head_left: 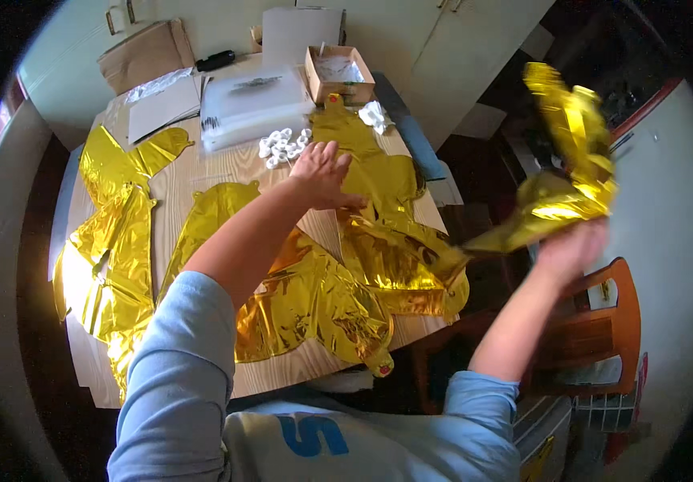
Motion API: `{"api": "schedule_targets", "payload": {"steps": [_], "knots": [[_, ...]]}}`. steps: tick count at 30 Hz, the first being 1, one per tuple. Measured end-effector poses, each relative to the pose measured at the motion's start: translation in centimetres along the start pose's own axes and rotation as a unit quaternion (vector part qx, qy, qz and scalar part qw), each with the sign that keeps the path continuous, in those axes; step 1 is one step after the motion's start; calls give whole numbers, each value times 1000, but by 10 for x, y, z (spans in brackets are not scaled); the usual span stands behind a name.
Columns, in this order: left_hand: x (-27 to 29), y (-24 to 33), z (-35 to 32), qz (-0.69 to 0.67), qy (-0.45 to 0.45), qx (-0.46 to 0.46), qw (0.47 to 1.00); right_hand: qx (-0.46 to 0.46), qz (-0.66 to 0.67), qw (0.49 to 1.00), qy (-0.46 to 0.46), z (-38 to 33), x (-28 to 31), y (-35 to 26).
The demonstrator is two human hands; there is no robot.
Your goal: Folding gold foil balloons and inserting them into plastic sleeves with cardboard backings.
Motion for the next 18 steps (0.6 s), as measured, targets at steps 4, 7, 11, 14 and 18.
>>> {"api": "schedule_targets", "payload": {"steps": [4,7,11,14,18], "knots": [[-11,1,-5,-53,26,-7,998,39,-125,959,252,37,87,-68],[-15,0,-8,-21,59,-10,998,60,-201,933,291,55,154,-71],[-12,-3,-11,7,105,-19,994,28,-355,897,262,68,201,-51],[-15,-16,-30,-35,206,-1,978,48,-475,871,112,64,168,-29],[13,-48,-124,-129,213,-44,968,154,-311,911,-224,-10,-6,-6]]}}
Point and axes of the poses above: each hand's wrist, its own z-axis towards the middle knuckle, its own x-axis out of the back of the hand, y = z × x, the point moved 5 cm from there along z, towards the middle knuckle, and after that the axes turned 7 degrees about x, right-handed, at the moved point
